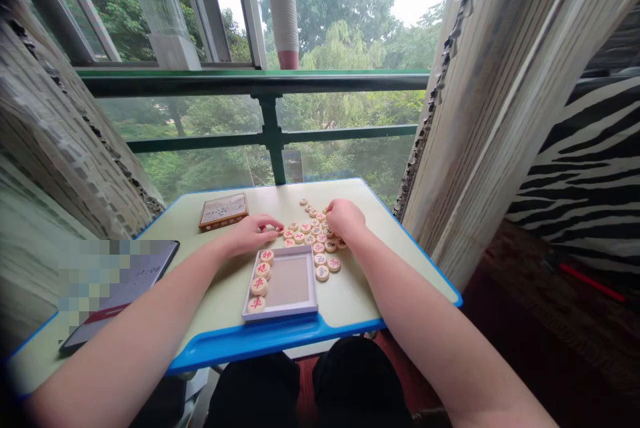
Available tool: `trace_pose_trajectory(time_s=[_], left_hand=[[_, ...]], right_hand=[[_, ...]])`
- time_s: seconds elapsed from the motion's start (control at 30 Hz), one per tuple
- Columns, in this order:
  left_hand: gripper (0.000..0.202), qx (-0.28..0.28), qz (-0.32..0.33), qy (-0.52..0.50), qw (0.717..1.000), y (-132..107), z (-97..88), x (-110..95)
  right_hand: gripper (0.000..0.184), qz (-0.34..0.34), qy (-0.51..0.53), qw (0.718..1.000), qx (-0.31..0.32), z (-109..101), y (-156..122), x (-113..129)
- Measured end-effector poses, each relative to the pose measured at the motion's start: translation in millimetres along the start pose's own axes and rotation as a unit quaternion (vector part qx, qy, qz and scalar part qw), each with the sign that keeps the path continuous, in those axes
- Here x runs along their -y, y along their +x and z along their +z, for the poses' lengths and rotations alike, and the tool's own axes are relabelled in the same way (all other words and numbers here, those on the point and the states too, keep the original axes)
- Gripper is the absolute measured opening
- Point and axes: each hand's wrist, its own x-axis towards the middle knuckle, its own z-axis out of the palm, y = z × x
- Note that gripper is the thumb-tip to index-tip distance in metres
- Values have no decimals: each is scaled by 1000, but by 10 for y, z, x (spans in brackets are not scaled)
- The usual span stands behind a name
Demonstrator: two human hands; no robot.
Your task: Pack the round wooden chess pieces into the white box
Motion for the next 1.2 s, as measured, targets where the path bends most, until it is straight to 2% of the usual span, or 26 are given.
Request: trace_pose_trajectory(time_s=[0.23,0.3,0.33,0.4,0.5,0.57,0.6,0.67,0.77,0.97,1.2], left_hand=[[31,-33,-18,39,999,-6,-9,-8],[31,-36,-21,35,999,-9,-11,-5],[31,-37,-21,32,999,-8,-10,-2],[34,-38,-21,29,999,1,-7,6],[37,-33,-16,30,999,21,-1,21],[37,-30,-9,31,999,30,4,26],[37,-29,-6,31,999,31,7,27],[37,-31,0,35,999,28,12,25],[35,-38,-1,40,998,19,11,26],[35,-52,-24,21,998,26,-11,62],[32,-43,-23,0,999,19,-17,63]], right_hand=[[24,-21,9,1000,20,43,26,15],[24,-53,19,998,7,35,9,30],[23,-88,27,996,-1,29,-10,45],[22,-201,45,978,-9,24,-69,89],[20,-388,68,919,7,48,-178,172],[27,-460,72,885,21,86,-233,213],[31,-475,71,877,25,108,-248,225],[35,-479,63,875,35,153,-252,229],[36,-450,55,890,42,194,-220,208],[18,-426,65,900,63,177,-207,207],[19,-354,76,929,79,158,-236,261]])
